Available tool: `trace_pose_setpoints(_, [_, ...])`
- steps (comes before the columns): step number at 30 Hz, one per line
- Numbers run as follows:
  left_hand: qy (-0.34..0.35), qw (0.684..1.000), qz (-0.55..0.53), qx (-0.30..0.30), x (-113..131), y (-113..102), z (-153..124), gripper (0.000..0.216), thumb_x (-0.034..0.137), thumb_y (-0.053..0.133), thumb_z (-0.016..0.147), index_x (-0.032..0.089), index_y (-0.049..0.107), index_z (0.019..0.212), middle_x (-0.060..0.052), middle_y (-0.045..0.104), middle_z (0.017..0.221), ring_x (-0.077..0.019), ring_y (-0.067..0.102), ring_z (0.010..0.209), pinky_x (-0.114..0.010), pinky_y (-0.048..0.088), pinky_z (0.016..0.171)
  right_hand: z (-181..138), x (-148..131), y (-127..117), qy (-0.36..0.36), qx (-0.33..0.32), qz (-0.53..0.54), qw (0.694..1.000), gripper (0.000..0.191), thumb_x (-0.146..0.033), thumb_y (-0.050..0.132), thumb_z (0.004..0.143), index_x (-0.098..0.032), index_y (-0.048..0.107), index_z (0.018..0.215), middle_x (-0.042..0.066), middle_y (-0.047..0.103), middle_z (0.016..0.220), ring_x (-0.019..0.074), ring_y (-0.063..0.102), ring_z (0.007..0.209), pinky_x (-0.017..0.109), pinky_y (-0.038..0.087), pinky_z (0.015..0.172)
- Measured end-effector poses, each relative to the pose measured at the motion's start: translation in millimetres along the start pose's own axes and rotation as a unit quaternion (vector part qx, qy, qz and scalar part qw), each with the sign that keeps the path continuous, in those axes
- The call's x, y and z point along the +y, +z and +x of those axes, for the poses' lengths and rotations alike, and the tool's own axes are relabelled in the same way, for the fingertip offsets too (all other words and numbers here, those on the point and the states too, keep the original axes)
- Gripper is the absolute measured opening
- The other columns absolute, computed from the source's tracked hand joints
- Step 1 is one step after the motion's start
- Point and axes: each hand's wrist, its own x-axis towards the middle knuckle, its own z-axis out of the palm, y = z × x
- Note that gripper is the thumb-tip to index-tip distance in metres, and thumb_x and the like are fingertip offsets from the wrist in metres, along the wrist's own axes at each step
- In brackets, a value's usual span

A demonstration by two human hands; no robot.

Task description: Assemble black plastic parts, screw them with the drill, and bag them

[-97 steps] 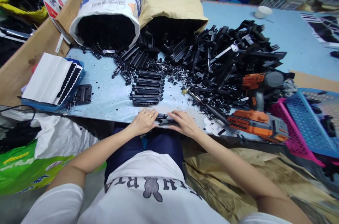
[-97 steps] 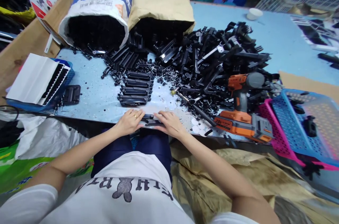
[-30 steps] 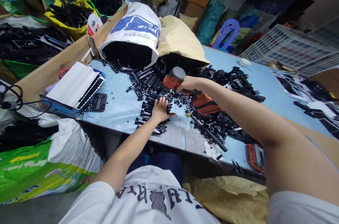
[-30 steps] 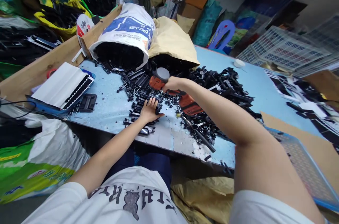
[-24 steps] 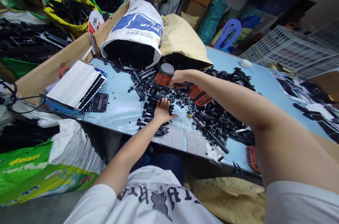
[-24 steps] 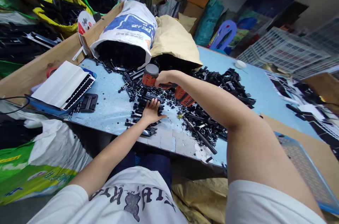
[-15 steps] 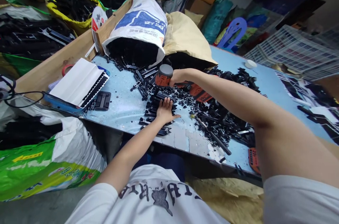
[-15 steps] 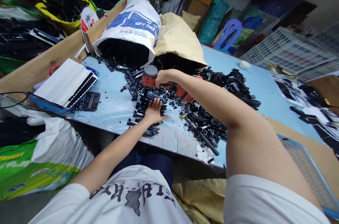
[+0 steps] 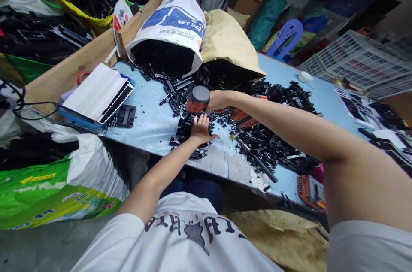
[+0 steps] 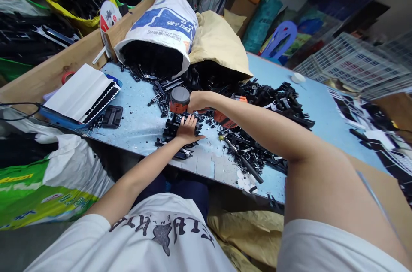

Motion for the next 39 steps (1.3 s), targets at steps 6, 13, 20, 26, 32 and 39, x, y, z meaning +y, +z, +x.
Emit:
trace_pose_setpoints(6, [0.006,1.000,-0.011,0.003,3,0,-53,0.097,0.078,0.023,0.077,0.004,0.028,0.140,-0.017,0.018,0.150,-0.0285,0.007,0.140,-0.048,0.005,0.114,-27,-13,2,-0.030,-0.009,-0.036,0.999,0.015,-0.027,0.061,0.061,-0.012,0.065,0.064,0.003,0.054,0.052,0.0160,0.055,0.056,0.025,0.040,0.051])
trace_pose_setpoints(13, [0.013,1.000,-0.011,0.004,-3,6,-66,0.095,0.078,0.021,0.078,0.007,0.024,0.141,-0.014,0.017,0.151,-0.0266,0.006,0.141,-0.048,0.003,0.115,-26,-23,6,-0.036,-0.048,-0.008,0.998,0.016,-0.025,0.059,0.063,-0.012,0.066,0.069,0.003,0.058,0.056,0.0159,0.056,0.057,0.025,0.042,0.053])
trace_pose_setpoints(20, [0.036,0.999,-0.004,0.035,-4,5,-68,0.095,0.078,0.025,0.077,0.007,0.028,0.140,-0.015,0.022,0.149,-0.0294,0.012,0.139,-0.050,0.008,0.113,-38,-41,13,-0.048,0.010,-0.112,0.993,0.028,-0.029,0.060,0.065,-0.010,0.069,0.084,0.010,0.064,0.073,0.0208,0.060,0.069,0.027,0.041,0.056])
trace_pose_setpoints(26, [0.021,0.997,-0.037,0.070,-3,4,-73,0.086,0.074,0.031,0.079,0.009,0.037,0.136,-0.016,0.042,0.137,-0.0310,0.038,0.125,-0.044,0.030,0.103,-68,-50,21,-0.078,0.001,-0.109,0.991,0.036,-0.032,0.063,0.066,-0.017,0.068,0.099,0.008,0.066,0.086,0.0228,0.061,0.081,0.027,0.042,0.065])
trace_pose_setpoints(32, [0.016,0.996,-0.071,0.058,-3,0,-74,0.084,0.073,0.039,0.078,0.013,0.036,0.136,-0.015,0.043,0.137,-0.0281,0.041,0.124,-0.038,0.034,0.100,-64,-64,30,-0.071,-0.023,-0.133,0.988,0.030,-0.028,0.062,0.067,-0.016,0.070,0.092,0.009,0.066,0.084,0.0224,0.061,0.079,0.027,0.041,0.063])
trace_pose_setpoints(39, [-0.001,0.996,-0.093,0.004,-1,-5,-79,0.078,0.073,0.030,0.081,0.017,0.040,0.134,-0.013,0.049,0.132,-0.0285,0.042,0.124,-0.040,0.030,0.104,-86,-78,31,-0.093,0.011,-0.135,0.986,0.031,-0.033,0.059,0.066,-0.015,0.069,0.089,0.010,0.066,0.083,0.0223,0.061,0.075,0.027,0.039,0.058])
